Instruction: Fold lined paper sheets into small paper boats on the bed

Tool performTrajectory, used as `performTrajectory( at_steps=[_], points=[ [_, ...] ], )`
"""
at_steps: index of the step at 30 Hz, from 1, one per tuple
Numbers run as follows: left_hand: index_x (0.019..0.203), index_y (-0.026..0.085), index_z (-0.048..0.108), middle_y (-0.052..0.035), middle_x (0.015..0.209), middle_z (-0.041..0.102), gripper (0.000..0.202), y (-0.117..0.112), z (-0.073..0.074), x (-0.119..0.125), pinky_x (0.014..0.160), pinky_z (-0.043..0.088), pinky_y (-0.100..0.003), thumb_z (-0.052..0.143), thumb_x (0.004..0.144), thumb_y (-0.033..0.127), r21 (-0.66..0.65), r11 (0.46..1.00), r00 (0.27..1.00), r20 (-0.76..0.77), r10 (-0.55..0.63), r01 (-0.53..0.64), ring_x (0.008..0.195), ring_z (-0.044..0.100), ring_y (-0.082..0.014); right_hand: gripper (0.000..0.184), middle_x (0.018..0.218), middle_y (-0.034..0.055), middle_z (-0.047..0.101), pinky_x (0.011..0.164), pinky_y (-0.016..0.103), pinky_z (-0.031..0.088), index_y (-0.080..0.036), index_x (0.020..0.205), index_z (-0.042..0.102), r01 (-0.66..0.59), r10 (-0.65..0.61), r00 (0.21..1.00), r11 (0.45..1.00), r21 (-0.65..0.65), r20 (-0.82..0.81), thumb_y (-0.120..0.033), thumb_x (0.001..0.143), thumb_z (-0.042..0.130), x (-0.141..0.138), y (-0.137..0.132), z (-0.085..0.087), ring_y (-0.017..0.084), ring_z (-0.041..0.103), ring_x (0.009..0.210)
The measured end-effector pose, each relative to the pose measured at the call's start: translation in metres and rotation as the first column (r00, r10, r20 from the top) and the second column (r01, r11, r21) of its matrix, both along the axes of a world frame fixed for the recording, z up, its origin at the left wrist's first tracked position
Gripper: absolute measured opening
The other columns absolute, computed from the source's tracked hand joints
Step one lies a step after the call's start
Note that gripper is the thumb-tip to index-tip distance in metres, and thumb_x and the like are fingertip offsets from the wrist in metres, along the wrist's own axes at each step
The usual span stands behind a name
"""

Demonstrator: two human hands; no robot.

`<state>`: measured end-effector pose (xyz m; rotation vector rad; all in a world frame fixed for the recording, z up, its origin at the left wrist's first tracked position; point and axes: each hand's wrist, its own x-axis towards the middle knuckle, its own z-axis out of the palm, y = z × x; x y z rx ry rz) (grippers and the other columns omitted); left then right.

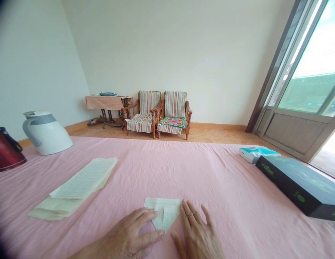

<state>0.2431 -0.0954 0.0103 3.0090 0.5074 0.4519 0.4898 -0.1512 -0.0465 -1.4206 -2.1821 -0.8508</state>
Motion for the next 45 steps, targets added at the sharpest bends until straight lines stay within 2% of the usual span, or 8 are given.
performTrajectory(
  at_steps=[3,9,22,26,30,33,39,45],
  points=[
    [0.120,0.027,0.056,-0.0105,0.126,0.055,0.033,0.000,-0.004,0.000,0.095,0.046,-0.040,0.059,0.087,0.022,-0.020,1.000,1.000,0.016,0.012,-0.012,0.113,0.053,-0.0265,0.049,0.123,0.0125,0.062,0.090,0.043,0.044,-0.015,0.131,0.051,-0.026,0.024,0.998,0.999,-0.023,-0.061,-0.041,0.090,0.047,-0.008,0.003,0.007,0.027,0.061,0.108],
    [0.122,0.026,0.056,-0.0095,0.127,0.056,0.032,0.000,-0.004,-0.001,0.097,0.046,-0.038,0.058,0.090,0.031,-0.047,0.999,1.000,0.010,0.014,-0.014,0.113,0.054,-0.0252,0.057,0.124,0.0037,0.062,0.088,0.030,0.048,-0.019,0.140,0.040,-0.301,0.290,0.952,0.945,-0.125,-0.096,-0.048,0.091,0.047,-0.028,0.007,0.014,0.018,0.060,0.111],
    [0.139,0.045,0.034,-0.0062,0.147,0.036,0.053,0.006,-0.013,-0.021,0.098,0.032,-0.064,0.052,0.089,0.052,-0.159,0.984,0.996,-0.062,0.068,-0.077,0.132,0.034,-0.0400,0.051,0.116,0.0087,0.066,0.075,0.034,0.053,-0.014,0.123,0.058,-0.160,0.161,0.987,0.987,-0.032,0.021,-0.050,0.090,0.044,-0.030,0.007,0.003,0.023,0.066,0.101],
    [0.144,0.034,0.028,-0.0113,0.146,0.038,0.067,0.006,-0.008,-0.023,0.103,0.030,-0.060,0.053,0.087,0.057,-0.243,0.961,0.991,-0.016,0.136,-0.136,0.133,0.032,-0.0363,0.036,0.113,0.0103,0.068,0.076,0.032,0.054,-0.015,0.117,0.059,-0.128,0.123,0.982,0.991,-0.025,-0.143,-0.035,0.090,0.047,-0.021,0.007,0.004,0.022,0.067,0.098],
    [0.134,0.026,0.046,-0.0098,0.137,0.049,0.046,0.018,-0.009,-0.013,0.104,0.034,-0.046,0.054,0.092,0.042,-0.338,0.911,0.946,0.134,0.294,-0.236,0.127,0.041,-0.0265,0.042,0.118,0.0126,0.065,0.082,0.037,0.052,-0.015,0.124,0.051,-0.101,0.039,0.929,0.983,-0.152,-0.369,-0.026,0.084,0.052,-0.014,0.015,0.010,0.024,0.063,0.103],
    [0.125,0.026,0.054,-0.0059,0.117,0.060,0.040,0.031,-0.007,0.000,0.096,0.039,-0.039,0.064,0.087,0.032,-0.385,0.895,0.934,0.176,0.310,-0.225,0.111,0.051,-0.0230,0.048,0.115,0.0097,0.064,0.084,0.041,0.048,-0.019,0.124,0.049,-0.135,-0.026,0.889,0.940,-0.314,-0.457,-0.021,0.077,0.058,-0.013,0.025,0.015,0.025,0.060,0.104],
    [0.108,0.021,0.064,-0.0031,0.099,0.062,0.033,0.047,-0.004,0.022,0.089,0.040,-0.036,0.073,0.076,0.020,-0.435,0.865,0.934,0.125,0.335,-0.252,0.100,0.052,-0.0226,0.053,0.108,0.0075,0.062,0.085,0.040,0.042,-0.021,0.117,0.054,-0.177,-0.097,0.868,0.856,-0.485,-0.488,-0.008,0.065,0.059,-0.014,0.039,0.028,0.024,0.056,0.100],
    [0.100,0.021,0.066,-0.0019,0.093,0.057,0.029,0.052,-0.003,0.027,0.086,0.040,-0.034,0.075,0.073,0.017,-0.436,0.854,0.938,0.061,0.342,-0.283,0.097,0.050,-0.0220,0.037,0.096,0.0015,0.060,0.082,0.034,0.036,-0.023,0.097,0.061,-0.216,-0.177,0.838,0.761,-0.612,-0.516,-0.010,0.063,0.065,-0.010,0.048,0.049,0.020,0.055,0.090]
  ],
)
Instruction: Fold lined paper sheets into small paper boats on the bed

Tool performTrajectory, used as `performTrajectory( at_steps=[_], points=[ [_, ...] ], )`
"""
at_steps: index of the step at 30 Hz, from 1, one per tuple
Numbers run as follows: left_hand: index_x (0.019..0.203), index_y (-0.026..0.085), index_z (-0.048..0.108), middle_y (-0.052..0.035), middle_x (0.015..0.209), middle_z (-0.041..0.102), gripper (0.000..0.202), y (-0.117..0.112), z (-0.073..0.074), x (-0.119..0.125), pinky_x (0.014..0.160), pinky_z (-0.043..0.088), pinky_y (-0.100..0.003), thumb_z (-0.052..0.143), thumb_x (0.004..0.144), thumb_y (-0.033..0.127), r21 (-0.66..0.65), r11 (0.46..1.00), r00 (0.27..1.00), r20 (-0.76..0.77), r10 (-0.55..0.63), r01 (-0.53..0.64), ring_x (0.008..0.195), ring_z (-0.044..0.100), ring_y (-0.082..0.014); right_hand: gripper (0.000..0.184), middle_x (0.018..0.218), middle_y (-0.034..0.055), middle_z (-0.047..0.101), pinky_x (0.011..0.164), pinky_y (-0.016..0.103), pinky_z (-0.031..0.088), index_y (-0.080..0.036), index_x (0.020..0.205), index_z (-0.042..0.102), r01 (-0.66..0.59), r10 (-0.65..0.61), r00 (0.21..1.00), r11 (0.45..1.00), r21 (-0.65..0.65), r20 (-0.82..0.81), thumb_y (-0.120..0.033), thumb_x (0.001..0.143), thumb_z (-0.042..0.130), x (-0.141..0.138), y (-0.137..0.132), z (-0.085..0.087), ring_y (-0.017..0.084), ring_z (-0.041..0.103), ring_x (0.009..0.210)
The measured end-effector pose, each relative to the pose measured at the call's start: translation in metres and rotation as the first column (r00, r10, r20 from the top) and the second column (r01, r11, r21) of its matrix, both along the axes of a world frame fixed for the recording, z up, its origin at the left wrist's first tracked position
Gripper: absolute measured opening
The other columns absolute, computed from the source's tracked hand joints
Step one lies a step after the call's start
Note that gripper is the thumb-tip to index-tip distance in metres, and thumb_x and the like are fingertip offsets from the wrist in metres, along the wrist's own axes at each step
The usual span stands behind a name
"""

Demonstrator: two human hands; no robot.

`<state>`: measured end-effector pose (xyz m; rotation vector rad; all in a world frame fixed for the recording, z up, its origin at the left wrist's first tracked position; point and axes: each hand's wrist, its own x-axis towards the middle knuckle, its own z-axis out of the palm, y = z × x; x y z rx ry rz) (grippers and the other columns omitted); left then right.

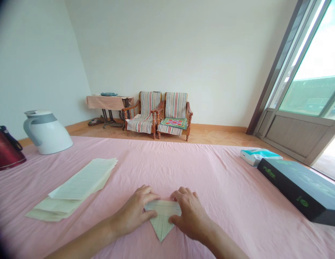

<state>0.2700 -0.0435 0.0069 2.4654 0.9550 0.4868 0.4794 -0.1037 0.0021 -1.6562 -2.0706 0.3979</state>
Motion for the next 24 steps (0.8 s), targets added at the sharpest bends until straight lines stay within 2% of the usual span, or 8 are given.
performTrajectory(
  at_steps=[4,10,13,18,24],
  points=[
    [0.101,0.022,0.066,-0.0015,0.094,0.056,0.031,0.000,-0.002,0.000,0.087,0.039,-0.033,0.075,0.072,0.015,-0.005,1.000,1.000,0.020,-0.003,0.003,0.097,0.050,-0.0211,0.030,0.092,0.0004,0.059,0.080,0.033,0.032,-0.023,0.088,0.061,0.000,-0.001,0.999,1.000,-0.029,-0.037,-0.008,0.062,0.064,0.000,0.002,0.002,0.019,0.052,0.086],
    [0.103,0.023,0.064,-0.0010,0.097,0.058,0.034,-0.001,-0.007,-0.002,0.087,0.038,-0.034,0.074,0.073,0.011,0.065,0.997,0.997,0.068,-0.035,0.031,0.097,0.050,-0.0209,0.039,0.096,0.0006,0.059,0.082,0.035,0.031,-0.024,0.096,0.058,-0.009,0.021,0.996,0.990,0.140,-0.085,-0.002,0.064,0.060,-0.003,-0.006,-0.011,0.020,0.050,0.090],
    [0.103,0.024,0.063,-0.0005,0.099,0.058,0.034,-0.003,-0.007,-0.002,0.088,0.036,-0.034,0.074,0.074,0.011,0.115,0.992,0.995,0.080,-0.058,0.048,0.098,0.049,-0.0207,0.035,0.097,0.0006,0.059,0.081,0.035,0.031,-0.024,0.096,0.057,-0.013,0.032,0.995,0.981,0.192,-0.099,-0.003,0.068,0.061,-0.005,-0.011,-0.013,0.020,0.050,0.090],
    [0.097,0.021,0.061,-0.0003,0.095,0.060,0.029,-0.005,-0.007,0.000,0.085,0.035,-0.035,0.076,0.074,0.012,0.187,0.981,0.997,0.047,-0.064,0.054,0.096,0.049,-0.0211,0.026,0.088,-0.0005,0.060,0.079,0.037,0.032,-0.023,0.088,0.056,0.037,-0.010,0.992,0.976,0.215,-0.126,-0.005,0.070,0.062,-0.008,-0.013,-0.017,0.020,0.051,0.083],
    [0.096,0.020,0.060,-0.0003,0.092,0.061,0.027,-0.004,-0.014,-0.001,0.082,0.034,-0.034,0.075,0.075,0.012,0.209,0.977,0.997,0.041,-0.058,0.048,0.092,0.051,-0.0206,0.028,0.091,-0.0005,0.062,0.079,0.036,0.033,-0.027,0.096,0.060,0.003,0.026,0.992,0.974,0.228,-0.126,-0.007,0.076,0.061,-0.008,-0.013,-0.024,0.020,0.054,0.086]
  ],
)
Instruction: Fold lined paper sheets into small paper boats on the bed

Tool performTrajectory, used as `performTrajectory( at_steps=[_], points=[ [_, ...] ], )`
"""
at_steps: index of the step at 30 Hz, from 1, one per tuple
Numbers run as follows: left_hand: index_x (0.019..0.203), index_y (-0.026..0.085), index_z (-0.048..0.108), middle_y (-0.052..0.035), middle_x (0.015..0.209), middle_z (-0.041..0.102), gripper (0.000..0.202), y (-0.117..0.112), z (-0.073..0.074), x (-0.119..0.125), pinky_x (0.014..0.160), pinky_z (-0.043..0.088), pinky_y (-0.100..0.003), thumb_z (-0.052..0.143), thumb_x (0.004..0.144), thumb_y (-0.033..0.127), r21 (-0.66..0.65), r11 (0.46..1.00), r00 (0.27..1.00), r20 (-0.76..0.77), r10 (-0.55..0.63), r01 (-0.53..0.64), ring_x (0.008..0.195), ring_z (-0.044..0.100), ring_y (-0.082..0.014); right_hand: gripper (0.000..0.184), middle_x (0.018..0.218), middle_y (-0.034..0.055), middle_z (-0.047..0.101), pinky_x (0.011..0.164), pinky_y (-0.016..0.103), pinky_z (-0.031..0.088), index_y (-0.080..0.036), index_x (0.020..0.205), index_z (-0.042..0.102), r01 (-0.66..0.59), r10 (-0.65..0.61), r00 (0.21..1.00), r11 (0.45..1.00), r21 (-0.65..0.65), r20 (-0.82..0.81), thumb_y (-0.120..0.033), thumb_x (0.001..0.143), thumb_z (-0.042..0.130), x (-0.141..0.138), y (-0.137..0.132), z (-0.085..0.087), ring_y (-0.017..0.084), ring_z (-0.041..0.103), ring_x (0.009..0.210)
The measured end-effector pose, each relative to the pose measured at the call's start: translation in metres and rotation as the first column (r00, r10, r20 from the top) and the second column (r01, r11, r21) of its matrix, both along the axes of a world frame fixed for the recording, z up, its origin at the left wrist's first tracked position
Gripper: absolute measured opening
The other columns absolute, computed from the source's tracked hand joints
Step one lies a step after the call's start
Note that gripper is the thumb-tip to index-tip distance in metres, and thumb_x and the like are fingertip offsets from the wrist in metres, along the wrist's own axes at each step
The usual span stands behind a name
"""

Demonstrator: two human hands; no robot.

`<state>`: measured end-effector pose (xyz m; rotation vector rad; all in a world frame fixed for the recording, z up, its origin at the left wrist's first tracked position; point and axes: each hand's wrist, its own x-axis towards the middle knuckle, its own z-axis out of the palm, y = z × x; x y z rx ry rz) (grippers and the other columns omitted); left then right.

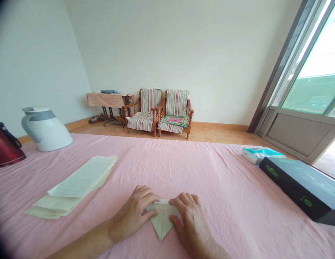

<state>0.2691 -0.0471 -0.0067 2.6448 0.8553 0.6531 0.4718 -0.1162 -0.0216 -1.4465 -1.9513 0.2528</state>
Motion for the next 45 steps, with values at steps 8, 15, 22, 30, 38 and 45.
performTrajectory(
  at_steps=[8,15,22,30,38,45],
  points=[
    [0.083,0.019,0.059,0.0018,0.081,0.058,0.014,0.000,-0.003,0.000,0.078,0.032,-0.030,0.069,0.080,0.008,0.034,0.998,0.999,-0.017,-0.044,0.044,0.085,0.052,-0.0171,0.023,0.087,-0.0020,0.063,0.075,0.035,0.033,-0.028,0.092,0.063,-0.024,0.024,1.000,0.999,0.026,0.016,-0.008,0.079,0.061,0.001,-0.003,-0.006,0.019,0.053,0.082],
    [0.083,0.018,0.060,-0.0001,0.082,0.057,0.009,0.000,-0.003,-0.002,0.075,0.032,-0.030,0.060,0.088,0.010,0.115,0.988,0.993,-0.081,-0.089,0.098,0.083,0.051,-0.0174,0.018,0.083,-0.0002,0.063,0.075,0.034,0.034,-0.024,0.087,0.062,-0.031,0.024,0.998,0.993,0.111,0.066,-0.008,0.082,0.057,-0.002,-0.008,-0.004,0.018,0.054,0.079],
    [0.075,0.016,0.057,-0.0012,0.079,0.055,0.021,0.000,-0.002,-0.002,0.072,0.034,-0.030,0.048,0.094,0.013,0.208,0.966,0.982,-0.140,-0.126,0.154,0.077,0.049,-0.0163,0.017,0.081,0.0000,0.064,0.073,0.034,0.035,-0.022,0.085,0.062,-0.063,0.039,0.988,0.985,0.161,0.149,-0.008,0.084,0.053,-0.002,-0.011,0.001,0.018,0.055,0.076],
    [0.087,0.016,0.058,-0.0039,0.087,0.056,0.013,-0.010,0.003,-0.005,0.076,0.039,-0.032,0.048,0.094,0.011,0.337,0.912,0.942,-0.313,-0.123,0.232,0.084,0.049,-0.0194,0.016,0.081,0.0019,0.064,0.072,0.035,0.037,-0.022,0.084,0.061,-0.088,0.051,0.977,0.981,0.174,0.205,-0.011,0.087,0.050,-0.002,-0.015,0.000,0.018,0.056,0.075],
    [0.108,0.014,0.055,-0.0058,0.092,0.058,0.018,-0.027,0.009,-0.010,0.080,0.042,-0.034,0.046,0.094,0.010,0.346,0.911,0.912,-0.404,-0.070,0.224,0.087,0.051,-0.0212,0.020,0.085,0.0048,0.064,0.072,0.038,0.040,-0.020,0.092,0.060,-0.073,0.035,0.974,0.984,0.163,0.225,-0.008,0.080,0.049,-0.007,-0.018,0.001,0.021,0.055,0.078],
    [0.115,0.016,0.053,-0.0053,0.098,0.058,0.020,-0.031,0.011,-0.007,0.079,0.042,-0.035,0.048,0.095,0.017,0.246,0.957,0.939,-0.338,-0.066,0.156,0.089,0.052,-0.0212,0.044,0.096,0.0110,0.061,0.077,0.045,0.042,-0.016,0.121,0.054,-0.059,0.021,0.948,0.992,0.112,0.318,-0.022,0.078,0.059,-0.012,-0.017,0.001,0.026,0.055,0.085]
  ],
)
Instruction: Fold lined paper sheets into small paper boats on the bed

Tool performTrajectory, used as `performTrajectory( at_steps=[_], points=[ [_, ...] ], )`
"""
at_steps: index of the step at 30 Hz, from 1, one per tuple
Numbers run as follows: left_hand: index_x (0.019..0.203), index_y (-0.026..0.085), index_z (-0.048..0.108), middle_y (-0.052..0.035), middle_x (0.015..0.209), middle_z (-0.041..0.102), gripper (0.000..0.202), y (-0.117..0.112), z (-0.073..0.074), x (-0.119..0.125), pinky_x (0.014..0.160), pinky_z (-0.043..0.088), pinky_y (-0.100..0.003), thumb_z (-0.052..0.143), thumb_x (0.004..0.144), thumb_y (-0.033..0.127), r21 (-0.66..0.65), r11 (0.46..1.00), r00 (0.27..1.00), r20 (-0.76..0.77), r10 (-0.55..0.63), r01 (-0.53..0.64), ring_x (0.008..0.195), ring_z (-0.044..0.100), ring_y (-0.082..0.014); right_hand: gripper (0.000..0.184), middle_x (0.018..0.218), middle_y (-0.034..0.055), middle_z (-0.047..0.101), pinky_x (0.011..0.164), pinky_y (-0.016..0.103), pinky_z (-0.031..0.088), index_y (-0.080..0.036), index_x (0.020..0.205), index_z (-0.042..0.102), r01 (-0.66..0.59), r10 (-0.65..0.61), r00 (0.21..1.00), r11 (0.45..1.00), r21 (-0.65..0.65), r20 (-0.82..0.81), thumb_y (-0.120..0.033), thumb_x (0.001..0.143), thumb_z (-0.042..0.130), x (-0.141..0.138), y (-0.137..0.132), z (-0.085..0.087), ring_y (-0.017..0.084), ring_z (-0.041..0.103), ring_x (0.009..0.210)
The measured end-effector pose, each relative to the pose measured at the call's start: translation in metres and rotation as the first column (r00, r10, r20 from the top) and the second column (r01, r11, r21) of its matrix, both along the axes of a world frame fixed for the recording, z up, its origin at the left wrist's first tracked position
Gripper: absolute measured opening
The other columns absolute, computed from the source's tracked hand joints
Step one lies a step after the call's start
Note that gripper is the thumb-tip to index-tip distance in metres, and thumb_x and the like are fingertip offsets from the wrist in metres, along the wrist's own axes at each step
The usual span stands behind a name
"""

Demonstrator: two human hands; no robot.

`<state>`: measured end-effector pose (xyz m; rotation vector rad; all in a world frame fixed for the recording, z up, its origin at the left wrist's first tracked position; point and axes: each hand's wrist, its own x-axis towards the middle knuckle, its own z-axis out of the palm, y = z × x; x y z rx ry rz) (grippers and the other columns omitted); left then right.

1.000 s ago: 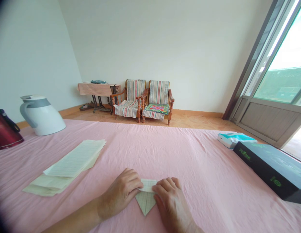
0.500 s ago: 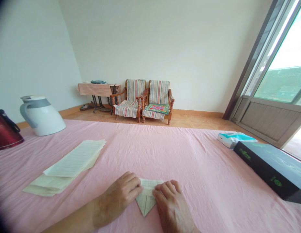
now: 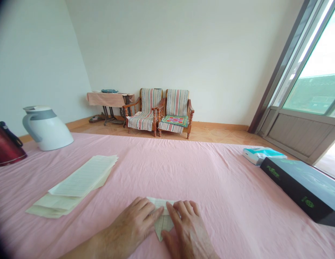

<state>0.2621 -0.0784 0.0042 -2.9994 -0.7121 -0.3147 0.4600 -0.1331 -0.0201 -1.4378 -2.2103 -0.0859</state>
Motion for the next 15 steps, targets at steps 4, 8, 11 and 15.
performTrajectory(
  at_steps=[4,8,11,15],
  points=[
    [0.116,0.017,0.053,-0.0056,0.098,0.058,0.022,-0.0006,0.0010,0.0022,0.079,0.040,-0.036,0.048,0.096,0.025,-0.015,1.000,1.000,0.001,0.018,-0.018,0.090,0.051,-0.0222,0.050,0.101,0.0126,0.059,0.082,0.049,0.041,-0.016,0.126,0.051,-0.006,0.008,0.999,0.999,-0.053,0.049,-0.032,0.079,0.059,0.0007,0.0015,-0.0022,0.028,0.055,0.091],
    [0.119,0.018,0.051,-0.0052,0.096,0.057,0.024,-0.0015,0.0009,0.0016,0.079,0.038,-0.036,0.048,0.096,0.024,-0.004,1.000,1.000,-0.007,0.027,-0.027,0.089,0.050,-0.0219,0.046,0.101,0.0115,0.058,0.081,0.047,0.041,-0.019,0.120,0.054,-0.008,0.009,1.000,0.998,-0.065,0.020,-0.035,0.078,0.061,0.0023,0.0018,-0.0055,0.027,0.054,0.090],
    [0.116,0.018,0.053,-0.0049,0.096,0.057,0.021,-0.0021,0.0001,0.0014,0.080,0.036,-0.036,0.048,0.096,0.023,0.011,1.000,1.000,-0.005,0.012,-0.012,0.090,0.050,-0.0217,0.039,0.102,0.0100,0.059,0.081,0.045,0.040,-0.021,0.116,0.057,-0.020,0.020,1.000,0.998,-0.053,-0.006,-0.031,0.078,0.061,0.0010,0.0011,-0.0052,0.026,0.054,0.090],
    [0.117,0.019,0.053,-0.0043,0.101,0.058,0.021,-0.0006,-0.0039,0.0018,0.085,0.034,-0.038,0.048,0.096,0.022,0.008,1.000,1.000,0.012,0.012,-0.012,0.094,0.049,-0.0219,0.034,0.100,0.0086,0.060,0.082,0.045,0.039,-0.022,0.111,0.059,-0.016,0.014,0.999,0.999,-0.043,-0.039,-0.027,0.078,0.061,-0.0015,-0.0001,-0.0023,0.025,0.055,0.090]
  ],
)
